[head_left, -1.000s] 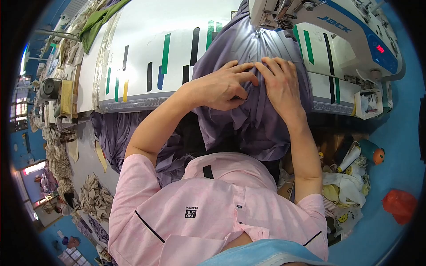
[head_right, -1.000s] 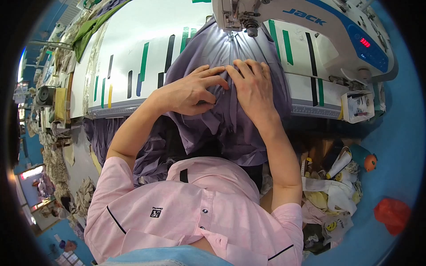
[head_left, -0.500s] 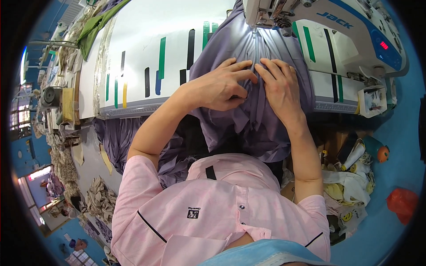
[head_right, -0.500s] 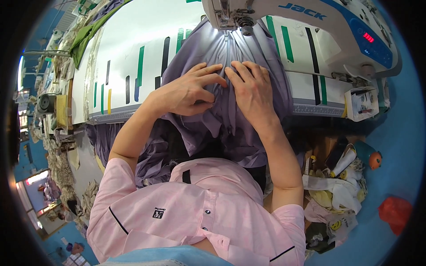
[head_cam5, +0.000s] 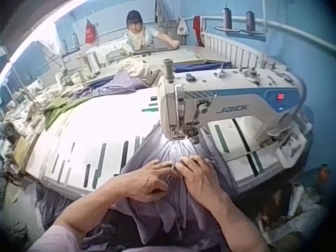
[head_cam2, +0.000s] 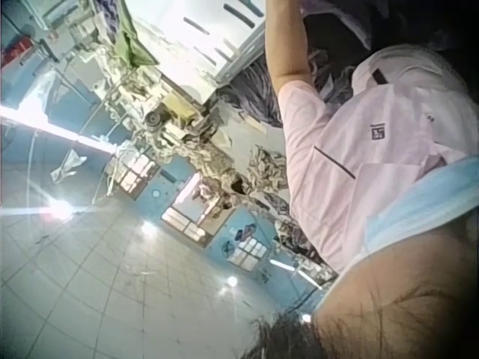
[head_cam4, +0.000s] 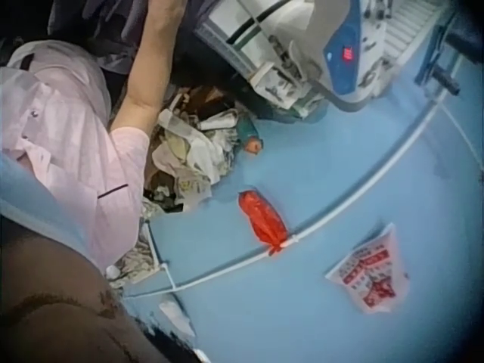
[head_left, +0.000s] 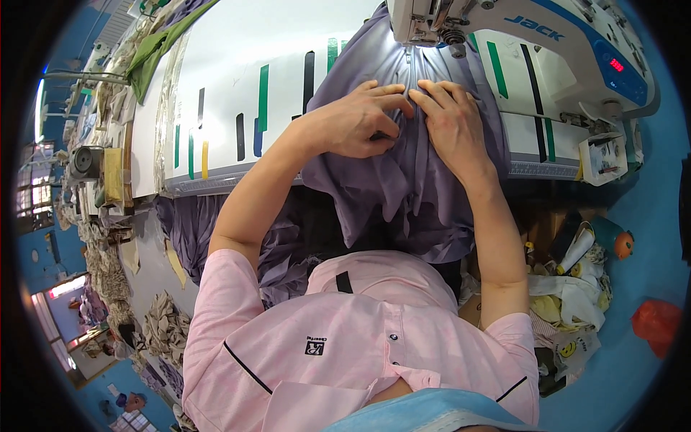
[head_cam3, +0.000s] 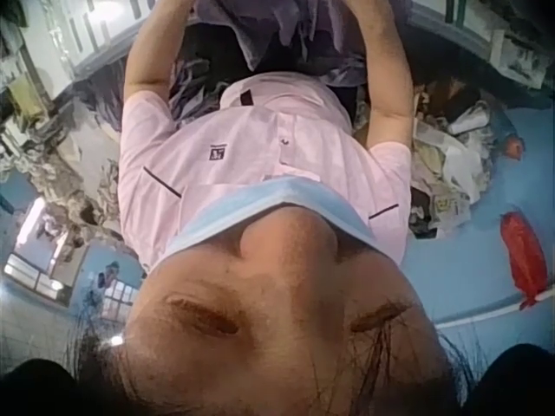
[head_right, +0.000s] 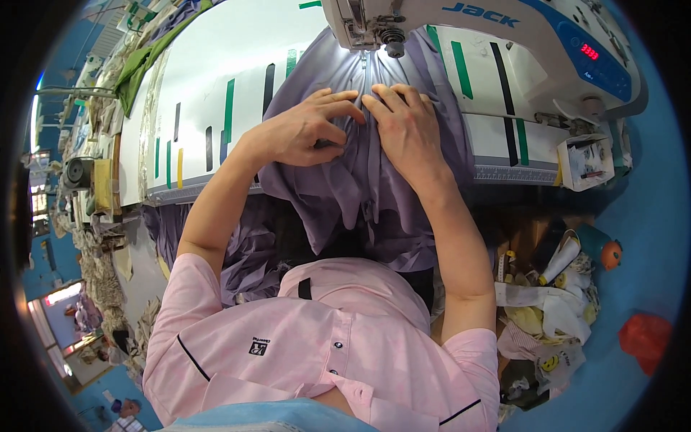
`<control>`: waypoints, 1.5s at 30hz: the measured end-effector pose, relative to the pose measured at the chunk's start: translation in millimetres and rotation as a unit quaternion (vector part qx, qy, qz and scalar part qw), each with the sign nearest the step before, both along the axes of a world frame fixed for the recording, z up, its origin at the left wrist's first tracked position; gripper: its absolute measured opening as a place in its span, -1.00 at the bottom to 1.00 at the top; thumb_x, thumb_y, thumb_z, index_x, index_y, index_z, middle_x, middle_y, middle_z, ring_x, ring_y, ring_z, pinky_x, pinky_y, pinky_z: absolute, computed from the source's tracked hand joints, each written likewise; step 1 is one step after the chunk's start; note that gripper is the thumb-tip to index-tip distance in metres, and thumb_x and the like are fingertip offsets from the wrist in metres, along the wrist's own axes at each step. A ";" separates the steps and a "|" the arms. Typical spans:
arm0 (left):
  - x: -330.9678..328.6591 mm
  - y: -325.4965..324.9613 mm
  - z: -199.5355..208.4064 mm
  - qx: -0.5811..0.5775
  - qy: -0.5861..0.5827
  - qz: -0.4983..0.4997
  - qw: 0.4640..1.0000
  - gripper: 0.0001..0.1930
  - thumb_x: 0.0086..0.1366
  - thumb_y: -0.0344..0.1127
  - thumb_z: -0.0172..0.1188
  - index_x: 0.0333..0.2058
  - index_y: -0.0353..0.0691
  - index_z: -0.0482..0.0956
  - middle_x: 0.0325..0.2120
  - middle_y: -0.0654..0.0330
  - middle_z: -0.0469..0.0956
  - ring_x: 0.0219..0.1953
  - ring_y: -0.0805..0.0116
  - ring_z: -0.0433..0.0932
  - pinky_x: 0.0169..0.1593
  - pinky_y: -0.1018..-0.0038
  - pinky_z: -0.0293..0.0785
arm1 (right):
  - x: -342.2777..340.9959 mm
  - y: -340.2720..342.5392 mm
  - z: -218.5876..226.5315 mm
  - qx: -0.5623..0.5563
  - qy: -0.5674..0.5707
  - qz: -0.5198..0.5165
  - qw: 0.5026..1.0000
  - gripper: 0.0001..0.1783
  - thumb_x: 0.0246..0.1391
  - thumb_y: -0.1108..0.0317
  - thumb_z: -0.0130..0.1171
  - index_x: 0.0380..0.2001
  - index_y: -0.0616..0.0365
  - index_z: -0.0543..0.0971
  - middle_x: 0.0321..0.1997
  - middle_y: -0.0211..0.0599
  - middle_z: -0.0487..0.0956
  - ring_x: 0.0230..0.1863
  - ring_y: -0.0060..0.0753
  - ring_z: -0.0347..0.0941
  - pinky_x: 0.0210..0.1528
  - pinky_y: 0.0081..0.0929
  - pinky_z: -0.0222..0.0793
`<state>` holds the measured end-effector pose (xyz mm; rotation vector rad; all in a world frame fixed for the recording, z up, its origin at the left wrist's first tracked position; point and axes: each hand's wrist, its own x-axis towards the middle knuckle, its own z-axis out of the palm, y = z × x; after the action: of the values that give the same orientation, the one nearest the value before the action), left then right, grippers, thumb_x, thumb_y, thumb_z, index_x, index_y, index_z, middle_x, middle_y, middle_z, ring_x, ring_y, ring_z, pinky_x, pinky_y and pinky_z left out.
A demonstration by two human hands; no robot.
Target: Use a sewing machine to join and hem pieces of purple fabric.
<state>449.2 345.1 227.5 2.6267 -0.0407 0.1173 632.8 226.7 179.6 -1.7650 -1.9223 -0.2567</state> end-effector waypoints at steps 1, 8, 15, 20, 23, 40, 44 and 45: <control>1.0 2.1 0.0 0.001 0.000 0.000 1.000 -0.90 0.03 -0.37 0.29 -0.56 -0.26 0.63 0.01 0.10 0.48 0.32 -0.03 0.23 0.23 0.07 0.15 | 0.9 2.4 0.2 0.002 -0.004 -0.001 1.000 -0.67 0.06 0.42 0.12 -0.07 -0.01 0.63 0.06 -0.46 0.56 0.11 -0.34 0.40 0.17 -0.27 0.30; 4.4 7.6 0.9 0.017 0.020 0.016 1.000 -0.90 0.04 -0.37 0.29 -0.56 -0.27 0.65 0.00 0.08 0.48 0.30 0.03 0.26 0.18 0.13 0.19 | 3.5 8.2 -1.6 0.007 -0.012 -0.002 1.000 -0.67 0.08 0.41 0.11 -0.06 -0.03 0.63 0.06 -0.47 0.56 0.10 -0.35 0.41 0.15 -0.27 0.32; 12.0 12.2 4.0 0.042 0.023 0.029 0.998 -0.88 0.06 -0.36 0.24 -0.53 -0.29 0.64 -0.08 0.09 0.50 0.00 0.17 0.46 0.07 0.24 0.25 | 8.1 18.0 -1.5 0.021 -0.012 -0.001 1.000 -0.68 0.09 0.40 0.10 -0.08 -0.03 0.63 0.06 -0.46 0.57 0.10 -0.34 0.41 0.14 -0.28 0.33; 16.1 11.0 -9.3 0.068 -0.046 0.031 0.996 -0.89 0.07 -0.37 0.22 -0.51 -0.30 0.61 -0.09 0.10 0.51 -0.15 0.20 0.49 0.01 0.30 0.29 | 12.1 20.7 -3.7 0.027 -0.008 0.012 1.000 -0.70 0.09 0.41 0.09 -0.10 -0.02 0.63 0.06 -0.42 0.57 0.11 -0.30 0.42 0.13 -0.27 0.33; 11.1 -0.6 -11.9 0.090 -0.072 0.056 0.992 -0.89 0.08 -0.37 0.22 -0.49 -0.30 0.60 -0.08 0.09 0.52 -0.15 0.17 0.50 0.00 0.29 0.33 | 8.7 12.6 -3.8 0.021 -0.008 0.007 1.000 -0.71 0.09 0.42 0.07 -0.12 -0.01 0.63 0.05 -0.40 0.56 0.12 -0.28 0.41 0.13 -0.26 0.33; -4.5 -28.9 4.3 0.031 -0.201 0.340 0.918 -0.86 0.23 -0.37 0.23 -0.32 -0.35 0.62 -0.49 0.11 0.51 -0.52 0.21 0.53 -0.41 0.39 0.42 | -14.2 -36.0 8.6 0.006 0.006 0.040 0.999 -0.76 0.05 0.43 0.06 -0.20 0.04 0.62 0.00 -0.42 0.57 0.14 -0.29 0.38 0.25 -0.14 0.18; 4.2 -37.8 5.2 0.197 -0.050 0.203 0.958 -0.91 0.09 -0.40 0.20 -0.38 -0.17 0.59 -0.46 0.16 0.46 -0.43 0.11 0.58 -0.38 0.28 0.51 | -15.1 -42.4 7.7 0.013 0.003 0.046 0.999 -0.76 0.03 0.42 0.08 -0.21 0.06 0.62 -0.01 -0.40 0.58 0.12 -0.28 0.39 0.24 -0.15 0.19; 6.8 -38.9 2.9 0.197 -0.049 0.203 0.958 -0.91 0.09 -0.40 0.20 -0.38 -0.17 0.59 -0.46 0.16 0.46 -0.43 0.11 0.58 -0.38 0.28 0.51 | -15.4 -42.9 7.5 0.012 0.003 0.046 0.999 -0.76 0.03 0.42 0.08 -0.21 0.06 0.62 -0.01 -0.40 0.58 0.12 -0.28 0.39 0.24 -0.15 0.19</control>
<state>455.9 306.3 230.4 2.9876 0.4930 0.4209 617.4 183.7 187.0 -1.6548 -1.9811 -0.2410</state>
